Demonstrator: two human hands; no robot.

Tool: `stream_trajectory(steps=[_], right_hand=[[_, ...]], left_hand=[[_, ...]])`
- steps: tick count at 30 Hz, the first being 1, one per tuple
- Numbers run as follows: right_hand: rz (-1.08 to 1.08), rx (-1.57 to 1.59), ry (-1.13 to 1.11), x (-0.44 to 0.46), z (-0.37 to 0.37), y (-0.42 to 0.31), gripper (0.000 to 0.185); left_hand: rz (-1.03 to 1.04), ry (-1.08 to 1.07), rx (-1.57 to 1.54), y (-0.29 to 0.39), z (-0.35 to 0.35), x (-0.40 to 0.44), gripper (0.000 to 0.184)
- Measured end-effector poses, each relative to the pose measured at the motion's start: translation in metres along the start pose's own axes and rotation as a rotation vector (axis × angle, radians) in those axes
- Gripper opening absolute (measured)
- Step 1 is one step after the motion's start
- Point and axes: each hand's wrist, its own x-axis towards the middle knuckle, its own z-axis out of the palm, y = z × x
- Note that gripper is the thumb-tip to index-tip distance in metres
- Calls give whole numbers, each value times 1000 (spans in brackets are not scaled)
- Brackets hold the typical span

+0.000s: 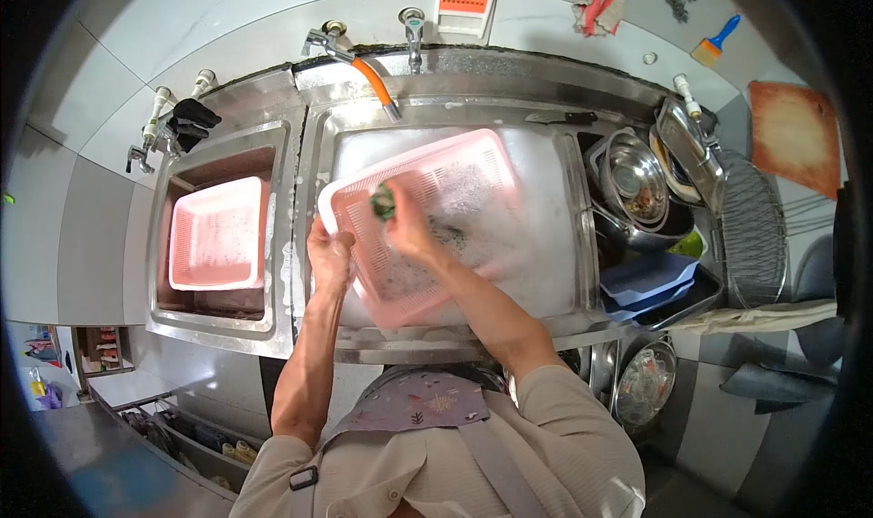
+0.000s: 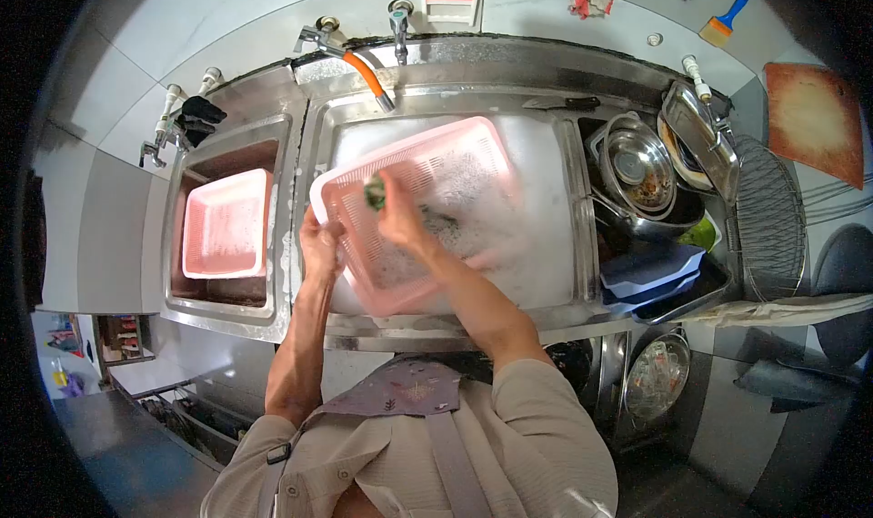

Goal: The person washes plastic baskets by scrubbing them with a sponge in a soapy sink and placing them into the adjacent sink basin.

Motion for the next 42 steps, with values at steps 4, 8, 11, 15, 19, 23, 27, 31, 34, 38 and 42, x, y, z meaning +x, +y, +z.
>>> stream_trajectory(steps=[4,8,11,15,19,23,27,31,34,38,42], right_hand=[[-516,-522,-227,-30,-14,-22,55],[-650,-896,-118,-15,-66,15,61],[-407,-1004,-25,-22,-102,35,68],[-91,-869,111,-47,-98,51,63],[176,-1059,182,-66,-57,58,64],[420,-473,70,-67,-16,-12,67],[-172,-431,114,-77,34,-31,61],[-163,-272,-260,-78,18,-3,49],[-182,-435,-353,-76,-19,8,39],[-71,-619,-328,-69,-70,14,32],[118,-912,-127,-53,-116,77,35]], left_hand=[[-37,33,133,-7,-8,4,41],[-46,48,118,-1,-4,-1,45],[-44,27,155,3,-12,1,48],[1,66,127,13,-2,7,47],[58,36,92,3,1,15,42],[109,13,195,1,12,13,40],[107,80,83,-7,19,15,40],[66,44,56,-1,7,18,40],[85,34,130,2,8,17,40],[133,-11,161,13,5,18,40],[188,-37,326,45,-8,21,46]])
